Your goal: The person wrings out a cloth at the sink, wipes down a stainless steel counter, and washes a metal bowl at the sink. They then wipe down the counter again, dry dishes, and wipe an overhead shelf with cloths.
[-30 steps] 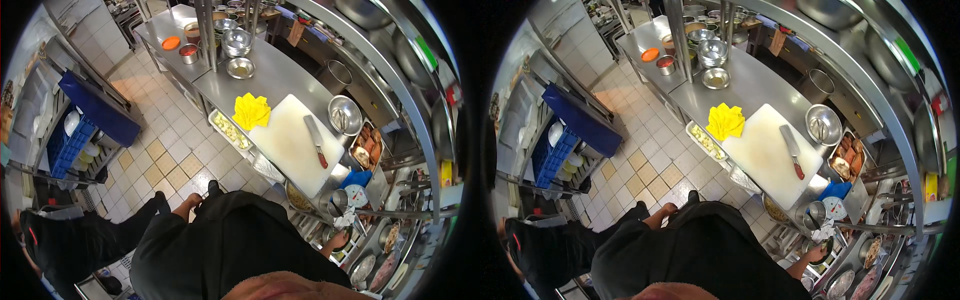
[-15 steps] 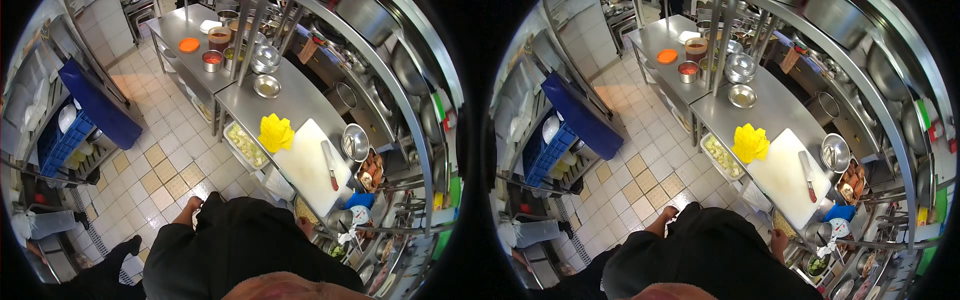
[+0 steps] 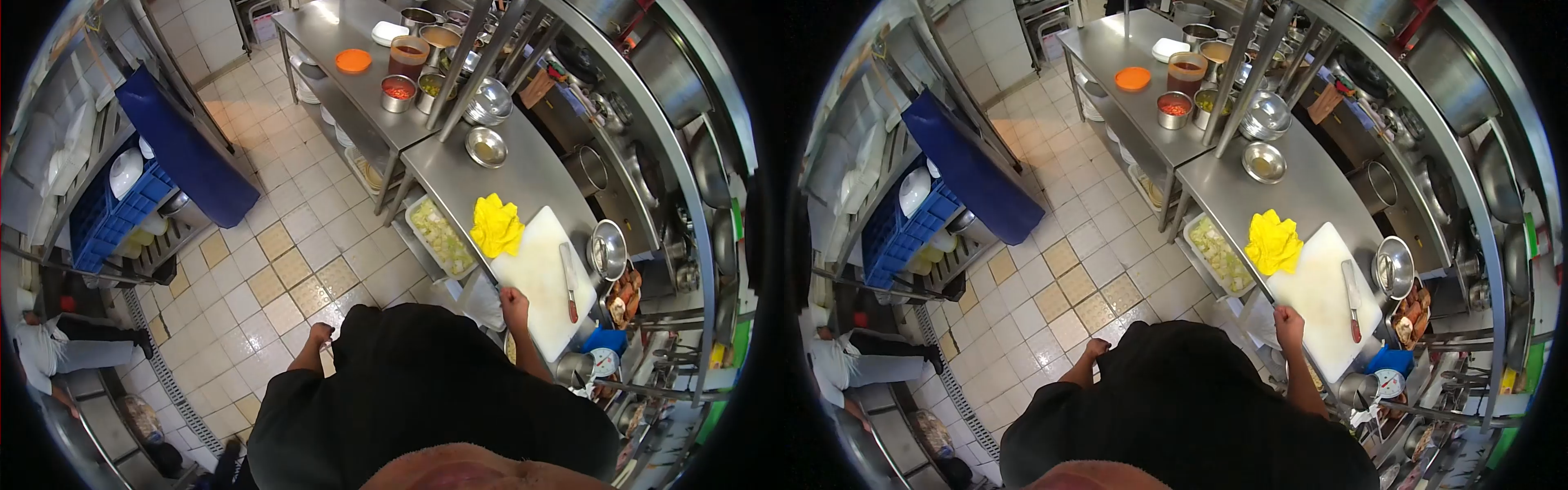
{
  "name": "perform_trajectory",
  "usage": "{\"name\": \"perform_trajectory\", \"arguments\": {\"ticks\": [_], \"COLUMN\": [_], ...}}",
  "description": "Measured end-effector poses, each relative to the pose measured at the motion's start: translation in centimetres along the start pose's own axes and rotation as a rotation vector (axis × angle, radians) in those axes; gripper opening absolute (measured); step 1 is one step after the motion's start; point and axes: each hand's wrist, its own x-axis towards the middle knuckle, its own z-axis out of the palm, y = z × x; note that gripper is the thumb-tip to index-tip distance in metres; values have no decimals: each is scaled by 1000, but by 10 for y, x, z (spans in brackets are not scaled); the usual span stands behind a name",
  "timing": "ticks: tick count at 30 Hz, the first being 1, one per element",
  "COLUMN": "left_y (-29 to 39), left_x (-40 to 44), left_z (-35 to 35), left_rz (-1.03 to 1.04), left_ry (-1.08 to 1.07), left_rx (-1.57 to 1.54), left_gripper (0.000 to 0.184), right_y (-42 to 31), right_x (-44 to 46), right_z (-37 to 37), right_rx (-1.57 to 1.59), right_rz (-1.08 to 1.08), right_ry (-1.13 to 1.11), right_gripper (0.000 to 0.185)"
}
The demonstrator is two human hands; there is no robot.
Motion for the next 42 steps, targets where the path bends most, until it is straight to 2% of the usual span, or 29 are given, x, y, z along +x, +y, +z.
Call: {"name": "perform_trajectory", "arguments": {"ticks": [2, 6, 9, 10, 11, 14, 15, 18, 19, 22, 24, 25, 26, 28, 30, 31, 32, 35, 37, 38, 39, 40, 42], "left_y": [-5, -7, -5, -1, 4, 5, 9, 43, -6, -32, -38, -37, -22, -36, -69, -65, -79, -71, -84, -91, -102, -118, -156], "left_x": [-11, -18, -11, -9, -9, 2, 5, 2, 29, 67, 83, 88, 93, 117, 146, 155, 166, 170, 177, 176, 178, 181, 189], "left_z": [-12, -22, -31, -39, -46, -66, -82, -163, -120, -161, -197, -220, -256, -277, -274, -297, -292, -347, -363, -371, -378, -379, -385], "left_rz": [24, -136, -148, -140, -175, -218, -273, -543, -70, -129, -209, -246, -595, -506, -140, -302, -190, -331, -331, -393, -393, -396, -454], "left_ry": [30, 21, 57, 62, 90, 129, 124, 90, 242, 116, 202, 232, 199, 256, 375, 107, 237, 167, 133, 139, 170, 196, 114], "left_rx": [-14, -415, -497, -495, -606, -715, -741, -867, -374, -343, -524, -610, -923, -774, -491, -425, -383, -648, -699, -844, -840, -834, -836], "left_gripper": [30, 17, 22, 25, 25, 27, 27, 29, 28, 23, 20, 20, 27, 35, 39, 26, 23, 25, 26, 26, 27, 28, 29], "right_y": [-15, -52, -61, -65, -64, -66, -57, -52, -48, -56, -85, -86, -87, -87, -97, -98, -101, -114, -154, -178, -211, -239, -286], "right_x": [17, 60, 93, 103, 114, 147, 159, 167, 168, 176, 173, 175, 177, 186, 188, 190, 193, 206, 218, 221, 227, 241, 262], "right_z": [12, 24, 30, 32, 34, 51, 57, 72, 78, 89, 85, 86, 87, 93, 103, 110, 118, 142, 161, 170, 178, 187, 210], "right_rx": [-15, -91, -215, -261, -316, -520, -449, -646, -650, -664, -681, -657, -647, -622, -558, -510, -462, -287, -176, -121, 151, 268, 501], "right_rz": [-111, -268, -343, -374, -306, -281, -171, -159, -172, -165, -96, -128, -152, -208, -288, -331, -372, -382, -196, -99, 71, 122, 230], "right_ry": [19, 70, 159, 199, 158, 229, 93, 54, 73, 84, 28, 29, 17, 9, 43, 49, 56, -104, -168, -203, -256, -326, -465], "right_gripper": [12, 12, 16, 20, 36, 52, 65, 72, 73, 75, 75, 74, 73, 73, 61, 57, 53, 42, 37, 34, 31, 31, 32]}}
